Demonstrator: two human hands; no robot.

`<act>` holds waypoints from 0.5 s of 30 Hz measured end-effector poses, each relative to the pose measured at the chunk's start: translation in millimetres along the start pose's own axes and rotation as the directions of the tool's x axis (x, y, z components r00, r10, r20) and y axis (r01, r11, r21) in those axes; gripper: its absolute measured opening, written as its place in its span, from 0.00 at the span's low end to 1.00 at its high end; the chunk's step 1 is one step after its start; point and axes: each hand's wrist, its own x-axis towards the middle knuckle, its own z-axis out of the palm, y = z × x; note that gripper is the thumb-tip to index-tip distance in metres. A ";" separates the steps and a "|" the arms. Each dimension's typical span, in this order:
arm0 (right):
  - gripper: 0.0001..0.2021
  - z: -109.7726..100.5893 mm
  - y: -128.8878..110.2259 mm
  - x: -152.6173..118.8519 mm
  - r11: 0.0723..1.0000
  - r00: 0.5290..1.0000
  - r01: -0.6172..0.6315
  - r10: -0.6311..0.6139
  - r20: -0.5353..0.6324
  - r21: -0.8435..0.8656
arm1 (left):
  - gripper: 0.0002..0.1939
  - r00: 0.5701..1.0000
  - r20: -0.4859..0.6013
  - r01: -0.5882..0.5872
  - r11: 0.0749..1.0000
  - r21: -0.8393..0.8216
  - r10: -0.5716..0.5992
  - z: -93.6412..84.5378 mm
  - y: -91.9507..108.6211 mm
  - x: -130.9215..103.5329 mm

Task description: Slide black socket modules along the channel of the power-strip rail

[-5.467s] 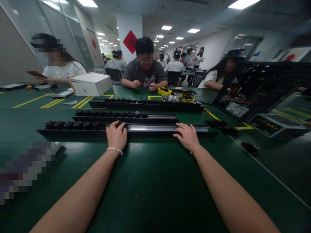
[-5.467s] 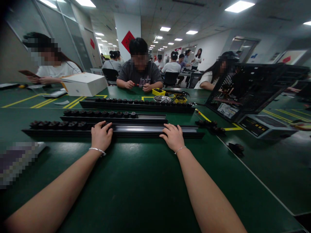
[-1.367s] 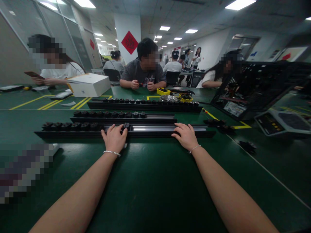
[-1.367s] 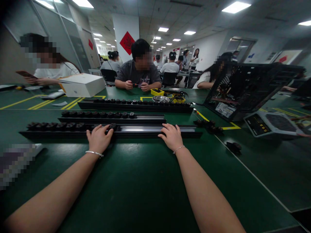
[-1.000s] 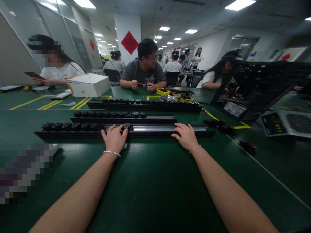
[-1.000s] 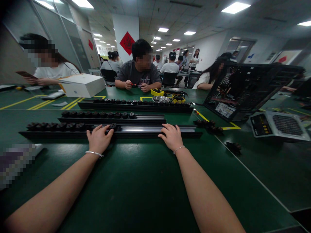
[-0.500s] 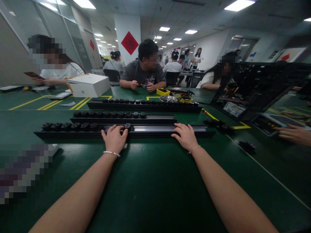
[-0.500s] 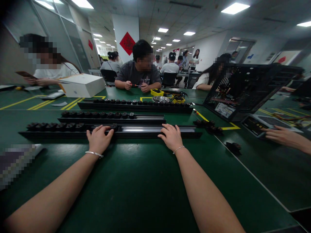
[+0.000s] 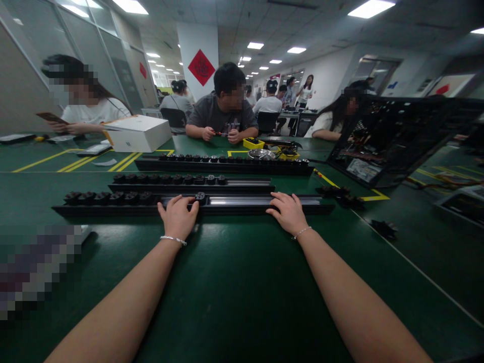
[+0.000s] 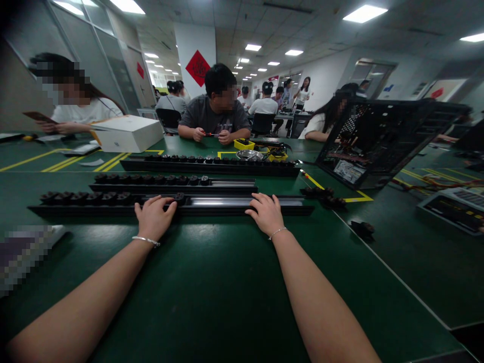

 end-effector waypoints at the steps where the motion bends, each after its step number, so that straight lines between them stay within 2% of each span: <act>1: 0.11 -0.2 -0.1 0.0 1.000 1.000 0.001 -0.001 0.001 -0.001 | 0.18 1.000 -0.001 -0.004 1.000 -0.002 0.004 0.3 -0.3 0.0; 15: 0.11 1.1 -0.4 -0.6 1.000 1.000 0.003 -0.003 -0.016 0.008 | 0.17 0.997 0.009 -0.072 0.997 -0.020 0.072 2.2 -1.7 0.4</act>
